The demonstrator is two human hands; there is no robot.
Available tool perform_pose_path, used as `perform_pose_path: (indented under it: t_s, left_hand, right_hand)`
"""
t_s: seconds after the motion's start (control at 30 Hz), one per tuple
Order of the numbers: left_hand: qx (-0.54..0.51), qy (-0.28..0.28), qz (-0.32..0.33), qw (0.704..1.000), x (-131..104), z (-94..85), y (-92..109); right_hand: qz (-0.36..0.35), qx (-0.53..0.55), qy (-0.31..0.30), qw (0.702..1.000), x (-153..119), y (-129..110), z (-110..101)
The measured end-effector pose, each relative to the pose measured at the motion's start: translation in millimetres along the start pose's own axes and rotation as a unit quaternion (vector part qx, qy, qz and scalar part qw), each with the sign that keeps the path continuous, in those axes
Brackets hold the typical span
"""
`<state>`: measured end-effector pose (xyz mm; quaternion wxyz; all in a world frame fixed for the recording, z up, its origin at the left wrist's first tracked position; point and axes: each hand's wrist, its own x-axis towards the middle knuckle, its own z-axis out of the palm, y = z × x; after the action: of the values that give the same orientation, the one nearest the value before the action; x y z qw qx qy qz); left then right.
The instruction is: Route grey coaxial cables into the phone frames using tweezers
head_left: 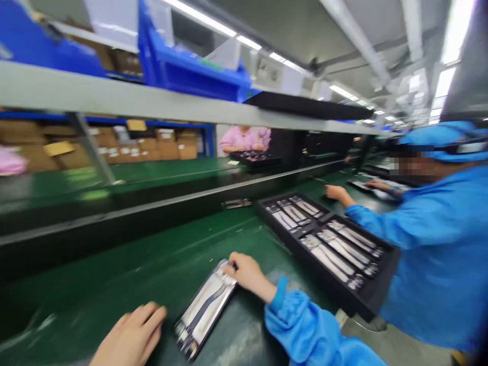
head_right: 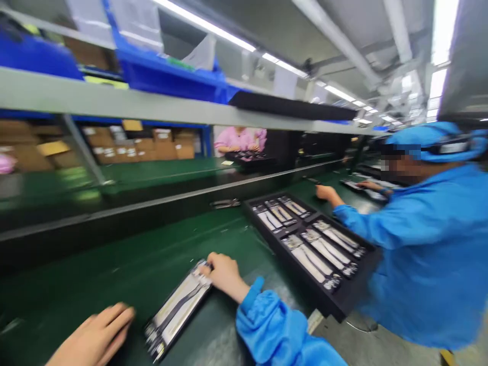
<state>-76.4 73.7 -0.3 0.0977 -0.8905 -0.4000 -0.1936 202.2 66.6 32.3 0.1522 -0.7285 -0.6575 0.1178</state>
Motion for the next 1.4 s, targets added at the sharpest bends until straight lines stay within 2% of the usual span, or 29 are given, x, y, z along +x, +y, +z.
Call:
perform_pose_path:
  t_s: [0.07, 0.17, 0.2, 0.23, 0.27, 0.33, 0.4, 0.43, 0.53, 0.63, 0.7, 0.77, 0.87, 1.03, 1.27, 1.4]
  left_hand:
    - [0.004, -0.086, -0.002, 0.996, -3.5, -12.6, 16.5]
    - [-0.009, -0.109, -0.007, 0.994, 8.3, -18.2, 37.2]
    - [-0.018, -0.115, -0.007, 0.993, 12.2, -17.1, 42.4]
    - [-0.026, -0.122, -0.007, 0.992, 14.8, -15.4, 47.2]
    - [-0.031, -0.127, -0.013, 0.991, 16.0, -13.4, 51.9]
    - [-0.045, -0.131, -0.026, 0.990, 14.7, -9.8, 60.7]
    - [-0.074, -0.123, -0.043, 0.989, 10.4, -7.1, 67.3]
    - [-0.096, -0.111, -0.052, 0.988, 7.9, -5.9, 69.2]
    - [-0.172, -0.066, -0.079, 0.980, 1.3, -2.5, 69.6]
    - [-0.201, -0.049, -0.104, 0.973, -1.0, 0.3, 67.0]
    - [-0.181, -0.054, -0.109, 0.976, -0.1, 1.2, 66.0]
    - [-0.146, -0.059, -0.106, 0.982, 2.0, 1.7, 65.8]
    - [-0.097, -0.065, -0.093, 0.989, 5.2, 2.6, 66.0]
    - [-0.078, -0.063, -0.074, 0.992, 7.9, 5.3, 64.7]
    - [-0.079, -0.055, -0.067, 0.993, 7.7, 7.3, 63.8]
    - [-0.082, -0.039, -0.067, 0.994, 7.8, 6.9, 64.5]
  right_hand:
    - [-0.005, -0.033, -0.001, 0.999, -4.5, 12.1, -0.4]
    - [-0.025, -0.079, 0.028, 0.996, -7.0, 23.5, -0.5]
    - [-0.067, -0.109, 0.066, 0.990, -7.5, 23.5, 0.3]
    - [-0.145, -0.107, 0.058, 0.982, -8.5, 21.2, 1.9]
    - [-0.234, -0.097, 0.044, 0.966, -10.0, 16.8, 4.2]
    - [-0.403, -0.054, -0.018, 0.913, -14.4, 3.2, 10.7]
    - [-0.476, -0.028, -0.063, 0.877, -18.8, -11.9, 18.4]
    - [-0.475, -0.030, -0.067, 0.877, -20.3, -18.3, 22.1]
    - [-0.426, -0.039, -0.041, 0.903, -20.8, -27.9, 29.7]
    - [-0.394, 0.034, -0.018, 0.918, -18.6, -26.1, 30.4]
    - [-0.354, 0.146, -0.047, 0.922, -18.0, -24.0, 28.0]
    - [-0.303, 0.253, -0.107, 0.912, -18.7, -23.6, 25.3]
    - [-0.270, 0.333, -0.145, 0.892, -20.6, -25.5, 24.5]
    - [-0.235, 0.393, -0.102, 0.883, -20.3, -25.7, 33.0]
    - [-0.149, 0.417, -0.134, 0.887, -20.8, -22.6, 39.6]
    - [-0.165, 0.399, -0.108, 0.896, -21.4, -23.2, 36.9]
